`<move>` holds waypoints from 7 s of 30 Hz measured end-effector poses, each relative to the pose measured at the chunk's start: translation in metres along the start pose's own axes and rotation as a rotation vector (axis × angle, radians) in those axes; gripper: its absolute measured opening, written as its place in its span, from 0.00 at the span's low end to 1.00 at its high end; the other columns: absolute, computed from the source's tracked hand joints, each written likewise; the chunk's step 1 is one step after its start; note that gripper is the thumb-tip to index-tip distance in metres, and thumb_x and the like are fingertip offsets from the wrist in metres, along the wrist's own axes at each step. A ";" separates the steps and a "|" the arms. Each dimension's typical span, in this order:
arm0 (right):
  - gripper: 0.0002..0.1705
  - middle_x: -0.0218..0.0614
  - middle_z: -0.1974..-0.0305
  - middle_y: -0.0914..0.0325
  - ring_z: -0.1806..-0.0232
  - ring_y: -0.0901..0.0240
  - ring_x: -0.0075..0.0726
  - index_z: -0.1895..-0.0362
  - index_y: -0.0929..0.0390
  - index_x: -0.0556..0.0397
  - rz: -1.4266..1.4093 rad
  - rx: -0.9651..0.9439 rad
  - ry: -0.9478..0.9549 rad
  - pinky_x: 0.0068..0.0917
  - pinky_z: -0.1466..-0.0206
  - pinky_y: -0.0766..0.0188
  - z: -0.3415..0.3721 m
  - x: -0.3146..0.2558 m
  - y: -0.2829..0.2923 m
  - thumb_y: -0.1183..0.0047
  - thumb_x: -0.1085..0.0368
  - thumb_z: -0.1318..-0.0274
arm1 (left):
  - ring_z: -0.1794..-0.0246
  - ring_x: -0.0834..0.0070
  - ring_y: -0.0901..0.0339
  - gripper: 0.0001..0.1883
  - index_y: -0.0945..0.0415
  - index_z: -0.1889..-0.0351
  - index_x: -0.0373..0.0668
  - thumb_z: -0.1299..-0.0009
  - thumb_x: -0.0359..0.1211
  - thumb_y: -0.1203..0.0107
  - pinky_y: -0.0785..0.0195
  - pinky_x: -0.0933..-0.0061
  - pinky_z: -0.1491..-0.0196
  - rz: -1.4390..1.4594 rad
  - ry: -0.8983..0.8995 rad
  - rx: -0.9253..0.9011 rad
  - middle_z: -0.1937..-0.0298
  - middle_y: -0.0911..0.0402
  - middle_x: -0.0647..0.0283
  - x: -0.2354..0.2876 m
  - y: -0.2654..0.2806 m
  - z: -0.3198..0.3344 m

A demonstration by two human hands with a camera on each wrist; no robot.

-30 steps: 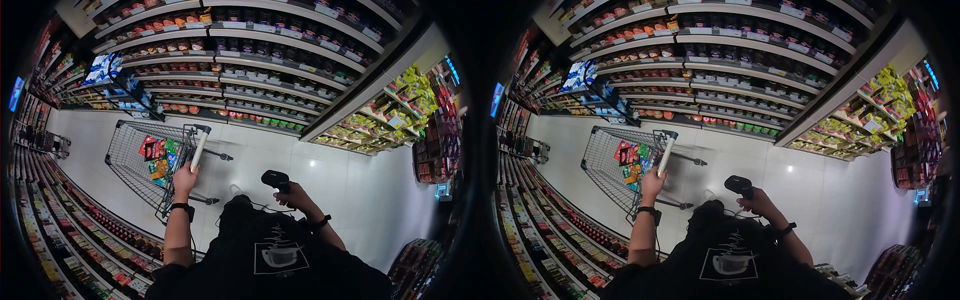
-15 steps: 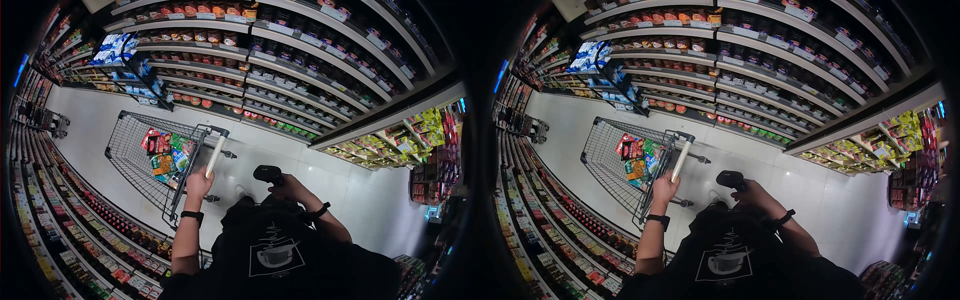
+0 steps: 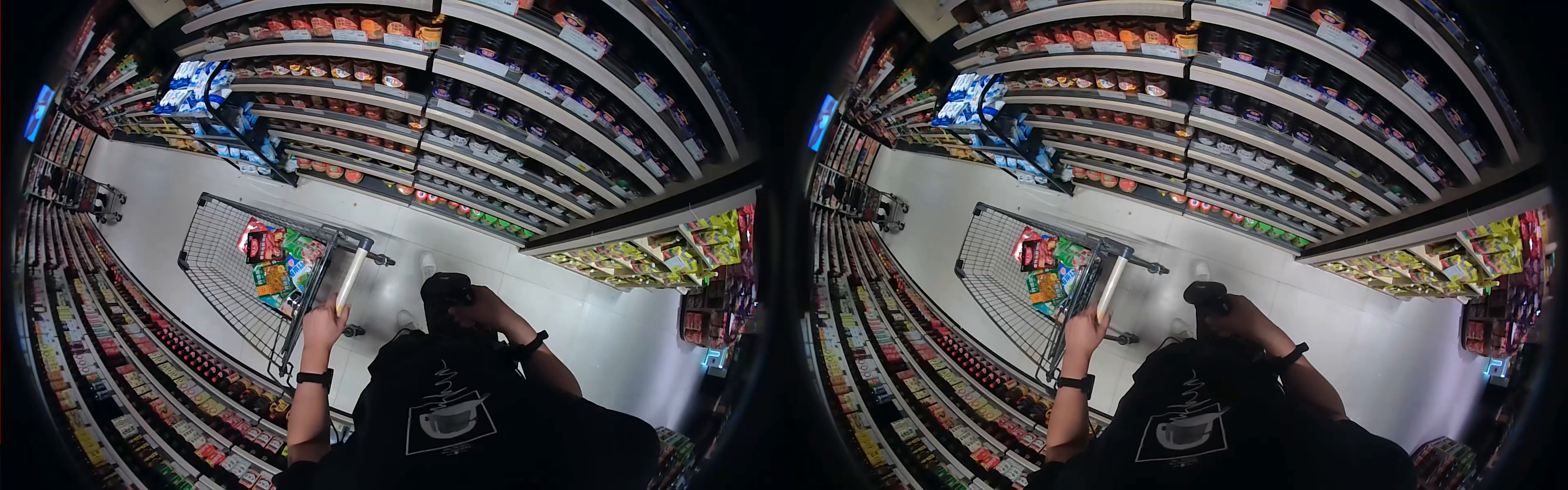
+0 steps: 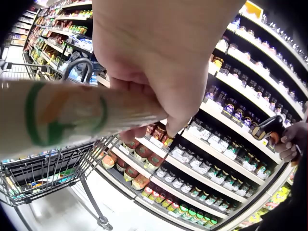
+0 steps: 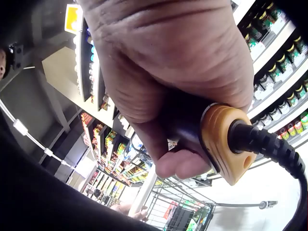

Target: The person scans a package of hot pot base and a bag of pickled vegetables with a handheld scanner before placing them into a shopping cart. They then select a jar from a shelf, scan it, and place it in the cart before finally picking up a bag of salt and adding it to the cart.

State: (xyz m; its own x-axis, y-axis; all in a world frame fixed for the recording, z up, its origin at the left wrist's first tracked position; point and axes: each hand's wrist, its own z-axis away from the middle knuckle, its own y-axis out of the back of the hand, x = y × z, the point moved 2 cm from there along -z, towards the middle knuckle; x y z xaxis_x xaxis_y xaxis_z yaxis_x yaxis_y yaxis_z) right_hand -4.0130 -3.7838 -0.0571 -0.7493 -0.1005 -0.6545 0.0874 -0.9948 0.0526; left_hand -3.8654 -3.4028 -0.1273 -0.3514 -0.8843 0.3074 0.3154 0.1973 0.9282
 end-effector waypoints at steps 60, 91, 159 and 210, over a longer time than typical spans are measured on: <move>0.26 0.28 0.69 0.16 0.71 0.18 0.21 0.41 0.17 0.51 0.029 0.056 0.124 0.21 0.74 0.29 -0.144 -0.175 -0.006 0.28 0.54 0.39 | 0.44 0.37 0.17 0.21 0.19 0.40 0.35 0.29 0.34 0.45 0.25 0.45 0.39 0.209 0.075 -0.360 0.49 0.14 0.34 -0.018 0.071 -0.174; 0.23 0.30 0.69 0.15 0.73 0.20 0.22 0.41 0.16 0.53 -0.155 0.342 0.181 0.23 0.73 0.28 -0.071 -0.088 0.067 0.30 0.61 0.38 | 0.35 0.39 0.25 0.22 0.25 0.45 0.28 0.34 0.28 0.31 0.30 0.49 0.31 0.570 -0.274 0.386 0.41 0.21 0.37 0.195 0.116 -0.542; 0.19 0.30 0.70 0.17 0.71 0.20 0.24 0.45 0.18 0.58 -0.269 0.435 0.199 0.26 0.67 0.27 -0.071 -0.090 0.047 0.30 0.65 0.37 | 0.48 0.52 0.18 0.10 0.12 0.55 0.44 0.31 0.31 0.42 0.27 0.52 0.40 -0.151 -0.587 0.560 0.54 0.10 0.54 0.118 0.168 -0.573; 0.18 0.30 0.71 0.16 0.72 0.18 0.26 0.49 0.17 0.58 -0.072 0.210 0.161 0.26 0.67 0.24 -0.106 -0.135 0.032 0.30 0.62 0.37 | 0.37 0.53 0.16 0.21 0.17 0.36 0.40 0.24 0.36 0.35 0.22 0.58 0.39 0.463 -0.333 0.067 0.36 0.15 0.46 0.032 0.137 -0.398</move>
State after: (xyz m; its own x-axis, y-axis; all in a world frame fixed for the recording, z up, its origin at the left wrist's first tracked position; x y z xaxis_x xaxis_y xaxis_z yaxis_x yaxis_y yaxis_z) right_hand -3.8396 -3.7999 -0.0475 -0.6329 -0.0419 -0.7731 -0.1131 -0.9828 0.1458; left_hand -3.4831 -3.5723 -0.0739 -0.4523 -0.5205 0.7243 0.4499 0.5681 0.6892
